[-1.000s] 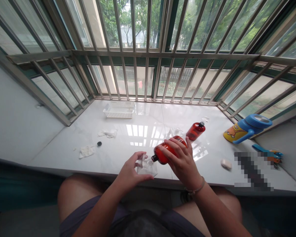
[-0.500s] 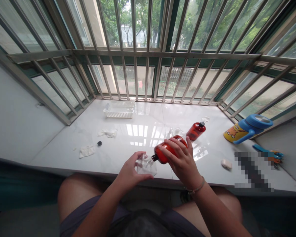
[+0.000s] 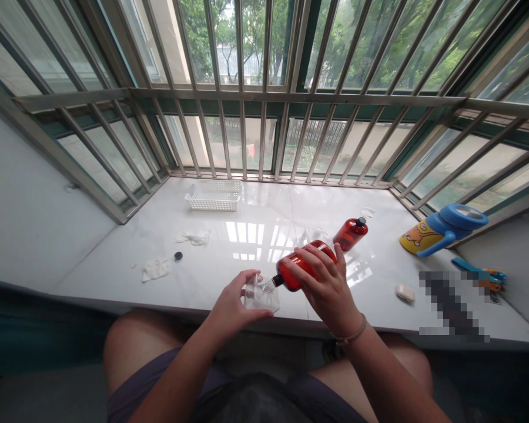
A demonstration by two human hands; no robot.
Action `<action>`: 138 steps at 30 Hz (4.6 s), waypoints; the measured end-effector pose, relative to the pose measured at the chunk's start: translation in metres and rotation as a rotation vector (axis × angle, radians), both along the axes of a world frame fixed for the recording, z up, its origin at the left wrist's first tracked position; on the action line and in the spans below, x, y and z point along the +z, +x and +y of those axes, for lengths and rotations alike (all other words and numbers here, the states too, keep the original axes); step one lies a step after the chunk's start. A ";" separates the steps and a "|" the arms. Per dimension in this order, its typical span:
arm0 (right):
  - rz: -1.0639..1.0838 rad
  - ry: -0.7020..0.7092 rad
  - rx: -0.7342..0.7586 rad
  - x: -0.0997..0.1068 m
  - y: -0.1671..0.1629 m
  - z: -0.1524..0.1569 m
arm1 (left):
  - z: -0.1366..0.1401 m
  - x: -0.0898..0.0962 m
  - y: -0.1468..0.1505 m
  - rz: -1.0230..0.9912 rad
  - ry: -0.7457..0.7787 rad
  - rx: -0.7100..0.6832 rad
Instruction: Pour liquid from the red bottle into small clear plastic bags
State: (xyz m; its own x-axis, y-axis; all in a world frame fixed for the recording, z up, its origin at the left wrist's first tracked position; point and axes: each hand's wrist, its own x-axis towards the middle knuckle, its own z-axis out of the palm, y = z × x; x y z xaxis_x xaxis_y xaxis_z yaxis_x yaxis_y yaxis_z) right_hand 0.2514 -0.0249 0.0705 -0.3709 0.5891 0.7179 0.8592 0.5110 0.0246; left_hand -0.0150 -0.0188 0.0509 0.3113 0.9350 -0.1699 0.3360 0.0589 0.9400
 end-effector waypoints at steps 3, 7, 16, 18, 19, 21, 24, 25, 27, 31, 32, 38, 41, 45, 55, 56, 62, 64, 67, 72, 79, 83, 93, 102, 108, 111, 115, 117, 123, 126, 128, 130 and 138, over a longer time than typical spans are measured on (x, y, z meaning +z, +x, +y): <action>-0.004 0.006 -0.007 -0.001 0.001 0.001 | 0.000 -0.001 -0.001 -0.002 0.002 0.002; -0.007 0.011 -0.010 -0.003 0.002 0.001 | 0.000 0.001 0.000 -0.006 0.008 0.013; -0.009 0.019 -0.010 -0.002 0.003 0.002 | 0.001 -0.003 -0.001 0.013 0.012 0.000; -0.009 0.024 -0.011 -0.002 0.003 0.002 | 0.001 -0.003 -0.001 0.015 0.007 0.006; -0.009 0.026 -0.012 -0.002 0.002 0.002 | 0.001 -0.003 -0.001 0.014 0.007 0.010; -0.011 0.026 -0.012 -0.002 0.002 0.003 | 0.001 -0.003 -0.001 0.011 0.012 0.014; -0.016 0.023 -0.013 -0.002 0.003 0.003 | 0.001 -0.003 0.000 0.017 0.013 0.014; -0.016 0.022 -0.013 -0.002 0.003 0.003 | 0.001 -0.004 -0.001 0.019 0.013 0.013; -0.014 0.021 -0.010 -0.002 0.003 0.003 | 0.001 -0.004 -0.001 0.020 0.017 0.013; -0.010 0.021 -0.007 -0.003 0.004 0.003 | 0.001 -0.003 -0.001 0.009 0.016 0.021; -0.010 0.021 -0.009 -0.003 0.004 0.002 | 0.001 -0.003 -0.001 0.009 0.015 0.022; -0.013 0.023 -0.018 -0.003 0.004 0.003 | 0.001 0.000 0.000 0.021 0.010 0.019; -0.013 0.025 -0.018 -0.003 0.004 0.003 | 0.001 0.000 0.000 0.028 -0.004 0.011; -0.014 0.029 -0.012 -0.002 0.004 0.003 | 0.002 -0.004 -0.001 0.026 0.008 0.012; -0.023 0.041 -0.019 -0.003 0.005 0.004 | 0.003 -0.008 -0.002 0.030 0.041 0.017; -0.023 0.043 -0.020 -0.003 0.005 0.004 | 0.003 -0.008 -0.002 0.032 0.042 0.015; -0.030 0.036 -0.021 -0.004 0.006 0.004 | 0.002 -0.009 -0.001 0.029 0.037 0.022; -0.026 0.042 -0.019 -0.004 0.007 0.004 | 0.002 -0.009 -0.001 0.029 0.036 0.027; -0.025 0.048 -0.022 -0.004 0.006 0.004 | 0.002 -0.009 -0.001 0.034 0.024 0.031; -0.029 0.054 -0.023 -0.003 0.006 0.005 | 0.002 -0.009 -0.002 0.044 0.029 0.013; -0.039 0.062 -0.021 -0.002 0.007 0.004 | 0.002 -0.009 -0.002 0.050 0.034 0.023; -0.047 0.061 -0.026 0.000 0.007 0.004 | 0.002 -0.011 -0.002 0.044 0.034 0.028; -0.047 0.065 -0.020 0.001 0.006 0.004 | 0.003 -0.013 -0.003 0.049 0.029 0.007; -0.056 0.077 -0.010 0.004 0.005 0.005 | 0.001 -0.010 -0.002 0.052 0.007 0.017; -0.063 0.085 -0.005 0.005 0.005 0.005 | 0.002 -0.011 -0.002 0.058 -0.001 0.012; -0.066 0.087 -0.006 0.005 0.005 0.006 | 0.001 -0.011 -0.002 0.053 -0.001 0.014; -0.068 0.091 -0.006 0.005 0.005 0.006 | 0.002 -0.009 -0.002 0.054 -0.007 0.019; -0.070 0.090 -0.003 0.006 0.005 0.006 | 0.002 -0.009 -0.002 0.053 -0.011 0.017; -0.076 0.095 -0.001 0.008 0.004 0.006 | 0.002 -0.009 -0.002 0.045 -0.012 0.017; -0.080 0.102 0.000 0.010 0.003 0.006 | 0.002 -0.008 -0.002 0.046 -0.020 0.012; -0.084 0.106 0.005 0.012 0.003 0.006 | 0.002 -0.007 -0.002 0.045 -0.025 0.010; -0.089 0.106 0.006 0.013 0.003 0.006 | 0.002 -0.007 -0.001 0.044 -0.024 0.010; -0.106 0.114 0.009 0.015 0.003 0.006 | 0.002 -0.006 -0.001 0.040 -0.012 0.018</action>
State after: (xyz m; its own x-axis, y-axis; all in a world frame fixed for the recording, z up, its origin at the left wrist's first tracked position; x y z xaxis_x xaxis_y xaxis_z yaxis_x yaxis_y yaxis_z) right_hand 0.2545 -0.0186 0.0857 -0.4528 0.5022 0.7367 0.8443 0.5071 0.1733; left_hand -0.0164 -0.0169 0.0449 0.2875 0.9382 -0.1928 0.3723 0.0760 0.9250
